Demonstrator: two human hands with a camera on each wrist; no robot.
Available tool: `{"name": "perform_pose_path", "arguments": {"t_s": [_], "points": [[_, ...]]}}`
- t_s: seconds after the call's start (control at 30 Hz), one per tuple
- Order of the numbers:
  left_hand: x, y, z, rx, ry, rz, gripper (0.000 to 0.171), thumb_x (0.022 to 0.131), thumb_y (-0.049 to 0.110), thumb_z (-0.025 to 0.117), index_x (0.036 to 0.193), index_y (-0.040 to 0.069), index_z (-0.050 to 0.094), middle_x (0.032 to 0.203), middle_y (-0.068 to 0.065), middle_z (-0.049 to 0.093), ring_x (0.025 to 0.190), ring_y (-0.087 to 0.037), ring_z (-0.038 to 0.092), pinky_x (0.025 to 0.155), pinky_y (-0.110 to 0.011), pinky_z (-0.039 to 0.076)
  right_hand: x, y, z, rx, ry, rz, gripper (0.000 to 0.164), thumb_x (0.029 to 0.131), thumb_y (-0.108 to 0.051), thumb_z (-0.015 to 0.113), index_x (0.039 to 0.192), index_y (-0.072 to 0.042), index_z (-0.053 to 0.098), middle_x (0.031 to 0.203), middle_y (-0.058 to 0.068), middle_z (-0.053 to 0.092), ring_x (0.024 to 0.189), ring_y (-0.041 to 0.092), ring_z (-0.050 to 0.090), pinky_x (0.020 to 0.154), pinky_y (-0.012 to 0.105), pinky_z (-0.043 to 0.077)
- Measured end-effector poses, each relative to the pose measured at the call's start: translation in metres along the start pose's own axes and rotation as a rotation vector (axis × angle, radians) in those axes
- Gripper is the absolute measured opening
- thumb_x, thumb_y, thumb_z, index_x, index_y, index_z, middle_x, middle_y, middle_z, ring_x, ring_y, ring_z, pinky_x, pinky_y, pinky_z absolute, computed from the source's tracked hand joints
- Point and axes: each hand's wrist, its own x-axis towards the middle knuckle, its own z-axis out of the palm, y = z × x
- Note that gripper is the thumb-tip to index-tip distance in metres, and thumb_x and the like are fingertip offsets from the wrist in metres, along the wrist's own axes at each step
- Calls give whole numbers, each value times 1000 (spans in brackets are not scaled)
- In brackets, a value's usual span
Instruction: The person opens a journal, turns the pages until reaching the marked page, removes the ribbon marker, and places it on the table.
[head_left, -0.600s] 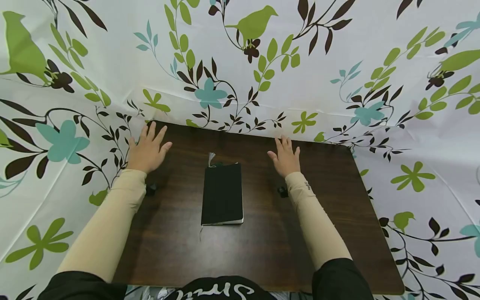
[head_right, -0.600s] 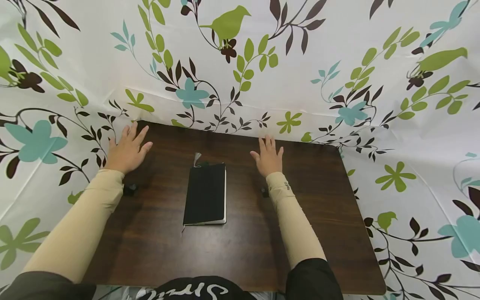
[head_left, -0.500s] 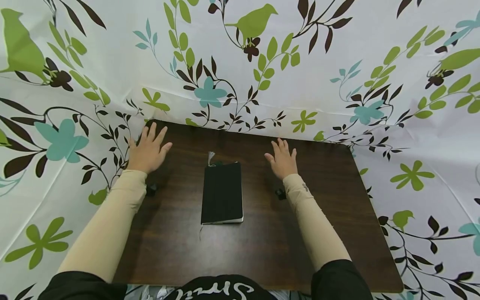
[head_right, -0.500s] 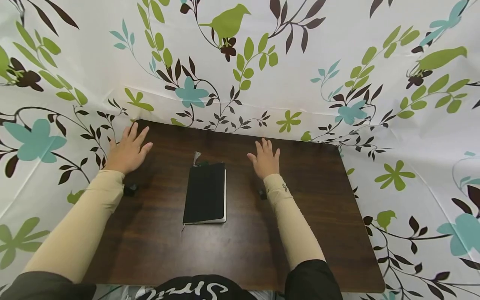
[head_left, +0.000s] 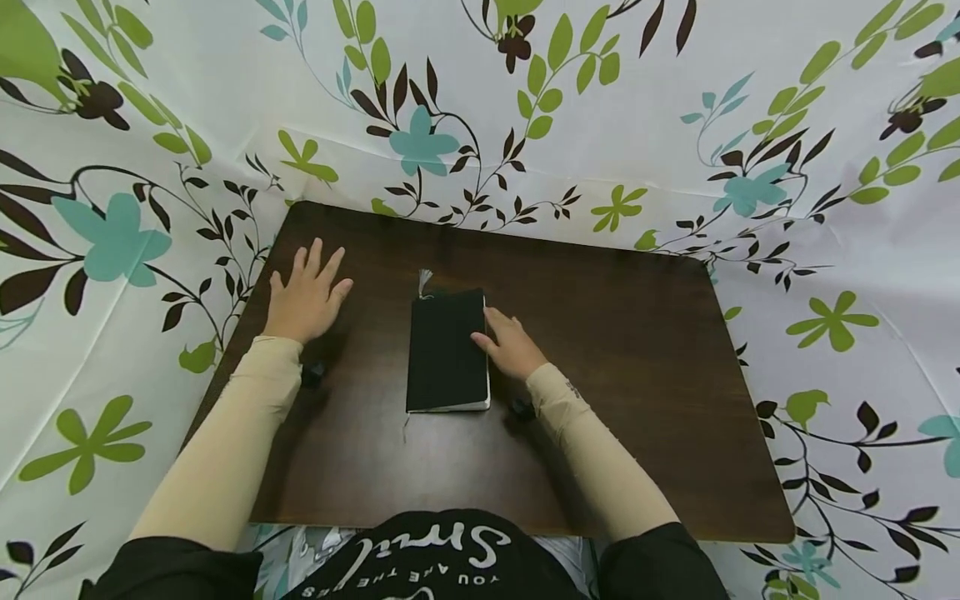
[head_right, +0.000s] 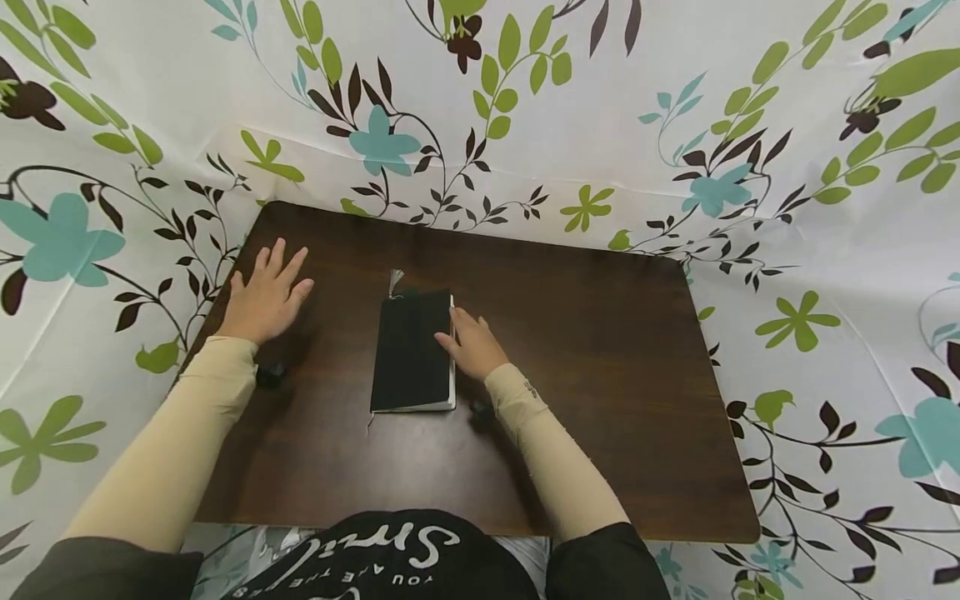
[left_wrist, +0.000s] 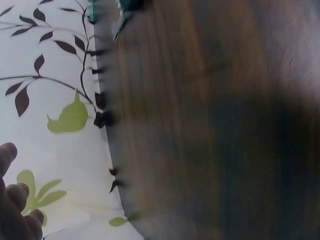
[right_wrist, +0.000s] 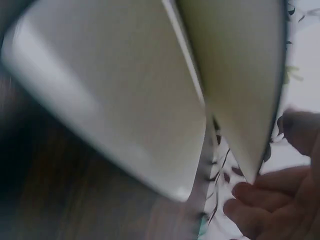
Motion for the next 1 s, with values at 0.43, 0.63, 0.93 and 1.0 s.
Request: {"name": "perform_pose_path", "arguments": {"t_s": [0.43,0.63,0.93,1.0], "points": [[-35,72,14,-379,-166,47,66,108,55,20,165,23,11,170,-10,-4,154,-42,7,113,-74,11,-12,-69,34,424,12,-234,76,107,-53,30,164,-10,3,168,12,15,151,27,27,119,42,29],[-50,95,14,-620,-266,22,71,108,49,40,165,21,8,163,-26,24,138,-51,41,110,-66,33,-18,-90,62,176,-58,-332,93,95,-67,17,163,-8,-2,169,16,4,155,29,8,122,53,16],[-62,61,14,-408,-145,-14,78,103,18,59,164,11,11,159,-27,32,130,-49,51,100,-63,44,-24,-82,82,-381,44,-331,59,105,-45,52,154,-13,44,164,8,32,152,28,25,115,71,14],[-65,56,14,-364,-124,-8,78,103,17,60,164,9,12,161,-27,29,140,-49,39,107,-64,37,-24,-72,86,-404,88,-319,51,106,-41,53,150,-15,50,162,7,35,152,27,26,114,73,14]]}}
